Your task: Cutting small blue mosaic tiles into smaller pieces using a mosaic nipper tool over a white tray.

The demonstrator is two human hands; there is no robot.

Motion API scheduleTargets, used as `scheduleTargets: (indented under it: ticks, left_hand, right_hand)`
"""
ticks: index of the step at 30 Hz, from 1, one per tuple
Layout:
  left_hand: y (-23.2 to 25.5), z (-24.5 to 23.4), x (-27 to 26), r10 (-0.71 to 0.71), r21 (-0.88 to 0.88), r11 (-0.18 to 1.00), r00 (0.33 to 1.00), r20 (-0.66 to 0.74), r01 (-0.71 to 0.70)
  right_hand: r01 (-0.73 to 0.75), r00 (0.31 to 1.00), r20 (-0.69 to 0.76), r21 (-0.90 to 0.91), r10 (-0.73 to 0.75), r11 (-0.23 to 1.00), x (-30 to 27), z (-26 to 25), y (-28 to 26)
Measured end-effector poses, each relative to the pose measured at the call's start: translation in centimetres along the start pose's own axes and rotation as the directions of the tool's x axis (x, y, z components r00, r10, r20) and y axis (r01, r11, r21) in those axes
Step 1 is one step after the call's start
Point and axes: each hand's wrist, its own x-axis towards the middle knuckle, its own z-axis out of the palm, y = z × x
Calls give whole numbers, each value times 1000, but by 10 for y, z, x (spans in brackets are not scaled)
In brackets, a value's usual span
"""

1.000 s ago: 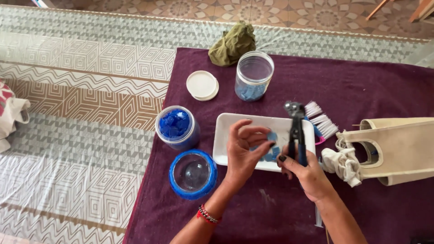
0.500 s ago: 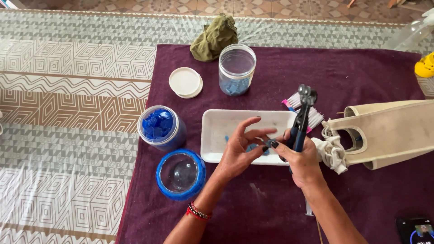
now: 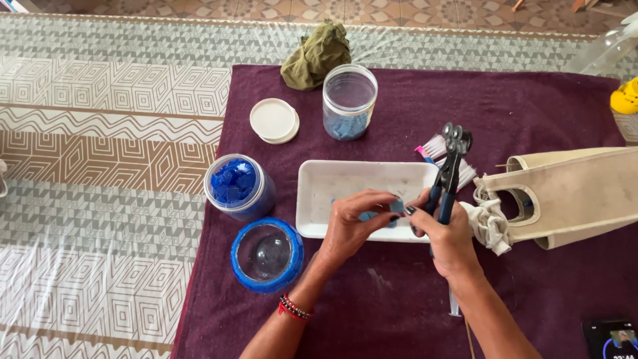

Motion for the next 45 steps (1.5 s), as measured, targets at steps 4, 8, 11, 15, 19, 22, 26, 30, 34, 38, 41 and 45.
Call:
scheduleTargets:
  ticks: [4, 8, 11, 15, 19, 22, 26, 30, 34, 38, 41, 45]
  left_hand:
    - [6, -13, 6, 11, 12, 1000, 992, -126, -10]
    - [22, -18, 9, 78, 126, 991, 978, -196, -54]
    - [27, -20, 9, 59, 95, 995, 963, -264, -35]
    - [24, -21, 10, 43, 120, 993, 956, -289, -9]
    - [24, -20, 11, 47, 131, 991, 957, -286, -9]
    - [26, -20, 11, 43, 131, 991, 953, -300, -3]
    - [28, -19, 11, 48, 181, 983, 951, -305, 8]
    - [26, -20, 11, 101, 253, 967, 955, -279, -29]
    - [21, -19, 12, 122, 280, 959, 951, -286, -39]
    - [19, -20, 11, 105, 314, 949, 953, -283, -11]
    - [18, -21, 10, 106, 329, 944, 954, -281, -9]
    - [22, -21, 10, 118, 345, 938, 954, -276, -17]
  right_hand:
    - [-84, 977, 201, 70, 69, 994, -3, 3, -16]
    - [-490, 771, 444, -44, 457, 870, -10, 3, -15]
    - [-526, 685, 461, -223, 564, 821, -17, 13, -31]
    - [-544, 643, 485, -255, 592, 800, -20, 20, -42]
    - [-569, 631, 454, -280, 629, 773, -19, 19, -44]
    - [-550, 637, 442, -314, 632, 774, -20, 19, -46]
    - [-522, 634, 480, -312, 606, 794, -21, 16, -41]
    - [-495, 644, 470, -344, 603, 798, -19, 13, -37]
    - [-505, 639, 418, -406, 646, 762, -19, 17, -47]
    - [-529, 641, 364, -429, 676, 732, -21, 18, -45]
    - [-536, 633, 342, -453, 694, 712, -20, 17, -44]
    - [-526, 625, 396, -423, 673, 738, -20, 14, -43]
